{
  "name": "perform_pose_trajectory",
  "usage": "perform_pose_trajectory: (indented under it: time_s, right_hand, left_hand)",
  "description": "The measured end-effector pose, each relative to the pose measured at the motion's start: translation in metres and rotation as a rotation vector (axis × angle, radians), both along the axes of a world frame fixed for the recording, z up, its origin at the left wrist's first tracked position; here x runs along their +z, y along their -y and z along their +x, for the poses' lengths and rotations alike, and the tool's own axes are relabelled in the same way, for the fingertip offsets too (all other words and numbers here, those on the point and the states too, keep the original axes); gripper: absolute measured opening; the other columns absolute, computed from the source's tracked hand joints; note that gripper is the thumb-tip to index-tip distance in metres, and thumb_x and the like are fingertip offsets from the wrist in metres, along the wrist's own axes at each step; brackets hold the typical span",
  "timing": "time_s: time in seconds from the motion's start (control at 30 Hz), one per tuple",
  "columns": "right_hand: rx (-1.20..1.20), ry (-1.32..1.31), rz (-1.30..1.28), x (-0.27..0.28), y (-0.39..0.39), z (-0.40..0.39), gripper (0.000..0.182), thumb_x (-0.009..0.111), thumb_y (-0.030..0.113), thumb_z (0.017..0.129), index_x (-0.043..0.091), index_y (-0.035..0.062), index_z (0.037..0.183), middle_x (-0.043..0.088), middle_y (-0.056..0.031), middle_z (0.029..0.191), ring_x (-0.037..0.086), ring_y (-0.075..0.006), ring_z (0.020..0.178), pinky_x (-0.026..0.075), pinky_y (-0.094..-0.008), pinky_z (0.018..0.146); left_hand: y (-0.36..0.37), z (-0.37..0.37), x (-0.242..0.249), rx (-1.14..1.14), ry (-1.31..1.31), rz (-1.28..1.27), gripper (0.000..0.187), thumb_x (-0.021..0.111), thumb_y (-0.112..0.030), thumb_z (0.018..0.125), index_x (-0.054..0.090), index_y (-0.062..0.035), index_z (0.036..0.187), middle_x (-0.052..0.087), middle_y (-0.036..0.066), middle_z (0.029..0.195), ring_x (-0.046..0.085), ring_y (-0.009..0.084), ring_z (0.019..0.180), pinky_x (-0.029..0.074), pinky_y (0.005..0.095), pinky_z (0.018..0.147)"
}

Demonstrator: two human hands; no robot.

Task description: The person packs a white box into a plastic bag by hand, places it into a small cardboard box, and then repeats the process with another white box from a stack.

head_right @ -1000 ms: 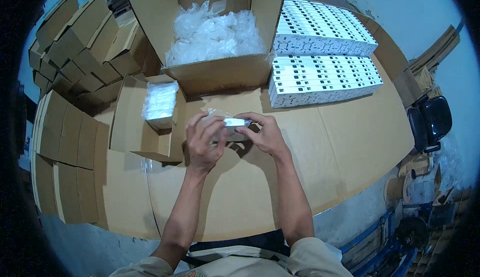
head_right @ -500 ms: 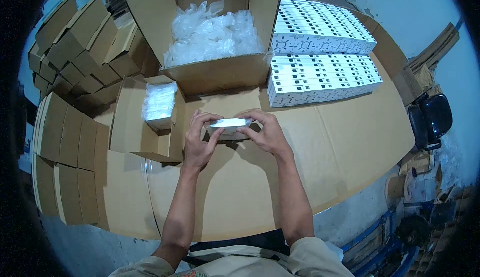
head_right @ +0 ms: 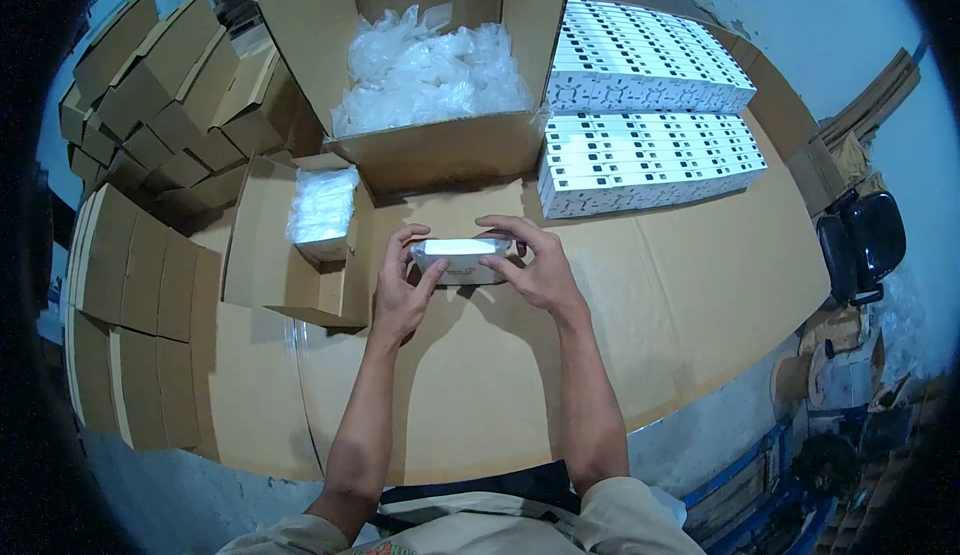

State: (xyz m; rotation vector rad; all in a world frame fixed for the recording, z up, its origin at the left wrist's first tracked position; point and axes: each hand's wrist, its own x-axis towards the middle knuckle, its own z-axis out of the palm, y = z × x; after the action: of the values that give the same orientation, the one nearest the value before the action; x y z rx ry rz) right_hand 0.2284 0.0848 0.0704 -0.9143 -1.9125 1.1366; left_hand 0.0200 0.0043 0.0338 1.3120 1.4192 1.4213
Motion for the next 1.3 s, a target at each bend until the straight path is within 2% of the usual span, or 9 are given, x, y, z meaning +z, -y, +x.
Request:
perform_pose_trajectory:
  time_s: [0.07, 0.27, 0.37, 0.47, 0.7, 0.97, 1.07, 1.27, 1.3]
  right_hand:
    - [0.002, -0.023, -0.053, -0.008, -0.002, 0.001, 0.047, 0.08, 0.0, 0.083, 0.068, 0.0066, 0.127, 0.076, -0.0056, 0.111, 0.07, -0.0145, 0.099, 0.054, -0.0286, 0.081]
    - [-0.05, -0.287, -0.056, -0.027, -0.004, -0.006, 0.047, 0.076, -0.006, 0.085, 0.063, 0.0004, 0.129, 0.072, -0.0136, 0.112, 0.069, -0.0163, 0.099, 0.058, -0.0297, 0.087]
    - [-0.029, -0.426, -0.173, -0.028, -0.003, -0.012, 0.046, 0.072, -0.011, 0.088, 0.06, -0.0009, 0.131, 0.067, -0.0139, 0.114, 0.067, -0.0179, 0.102, 0.058, -0.0302, 0.091]
    - [0.016, -0.489, -0.171, -0.026, 0.006, -0.028, 0.047, 0.068, -0.013, 0.09, 0.055, -0.0002, 0.133, 0.062, -0.0127, 0.113, 0.066, -0.0189, 0.103, 0.06, -0.0314, 0.088]
    - [0.092, -0.672, -0.109, 0.002, 0.019, -0.099, 0.038, 0.062, -0.015, 0.093, 0.048, -0.0003, 0.125, 0.055, -0.0112, 0.114, 0.065, -0.0217, 0.106, 0.065, -0.038, 0.086]
    - [0.232, -0.334, 0.074, 0.019, 0.016, -0.145, 0.032, 0.064, -0.015, 0.089, 0.057, 0.0008, 0.115, 0.06, -0.0086, 0.107, 0.065, -0.0141, 0.096, 0.061, -0.0305, 0.083]
    - [0.28, -0.129, 0.228, 0.04, 0.015, -0.145, 0.031, 0.065, -0.014, 0.087, 0.06, 0.0016, 0.114, 0.062, -0.0106, 0.104, 0.067, -0.0179, 0.093, 0.061, -0.031, 0.082]
    - [0.395, 0.067, 0.435, 0.052, 0.009, -0.154, 0.033, 0.067, -0.007, 0.086, 0.061, 0.0066, 0.116, 0.062, -0.014, 0.107, 0.066, -0.0347, 0.091, 0.058, -0.043, 0.077]
    - [0.397, 0.105, 0.453, 0.056, 0.01, -0.156, 0.032, 0.067, -0.007, 0.086, 0.062, 0.0065, 0.115, 0.061, -0.0133, 0.105, 0.066, -0.033, 0.089, 0.058, -0.0417, 0.077]
  left_hand:
    - [0.009, 0.003, 0.01, -0.015, 0.022, -0.11, 0.063, 0.077, -0.007, 0.09, 0.042, -0.0051, 0.144, 0.061, 0.015, 0.126, 0.06, 0.0212, 0.119, 0.05, 0.0355, 0.101]
    - [0.035, 0.014, -0.01, 0.227, -0.41, 0.08, 0.088, 0.079, -0.01, 0.085, 0.027, 0.0001, 0.155, 0.049, 0.027, 0.144, 0.049, 0.0406, 0.136, 0.04, 0.0487, 0.114]
    - [0.067, 0.017, -0.012, 0.176, -0.727, -0.022, 0.08, 0.074, -0.019, 0.091, 0.031, 0.0049, 0.153, 0.042, 0.027, 0.151, 0.039, 0.0418, 0.143, 0.033, 0.0496, 0.12]
    - [0.094, 0.019, -0.005, 0.079, -0.864, -0.054, 0.077, 0.073, -0.024, 0.09, 0.036, 0.0026, 0.152, 0.04, 0.026, 0.154, 0.036, 0.0443, 0.144, 0.032, 0.0514, 0.12]
    - [0.145, 0.02, 0.009, 0.027, -0.939, -0.197, 0.069, 0.067, -0.034, 0.092, 0.045, -0.0021, 0.149, 0.039, 0.018, 0.157, 0.032, 0.0402, 0.147, 0.026, 0.0542, 0.122]
    - [0.174, 0.018, 0.016, 0.028, -0.968, -0.251, 0.064, 0.062, -0.04, 0.096, 0.049, -0.0077, 0.15, 0.042, 0.015, 0.157, 0.032, 0.0389, 0.148, 0.027, 0.0531, 0.121]
    - [0.173, 0.017, 0.015, 0.035, -0.962, -0.244, 0.064, 0.062, -0.04, 0.096, 0.048, -0.0084, 0.15, 0.043, 0.015, 0.157, 0.033, 0.0385, 0.147, 0.027, 0.0525, 0.121]
    - [0.171, 0.015, 0.014, 0.031, -0.94, -0.252, 0.063, 0.064, -0.039, 0.095, 0.05, -0.0091, 0.148, 0.044, 0.014, 0.156, 0.034, 0.0383, 0.146, 0.028, 0.0526, 0.12]
    - [0.171, 0.015, 0.013, 0.036, -0.932, -0.249, 0.062, 0.064, -0.039, 0.094, 0.051, -0.0092, 0.148, 0.044, 0.014, 0.155, 0.035, 0.0383, 0.145, 0.029, 0.0528, 0.12]
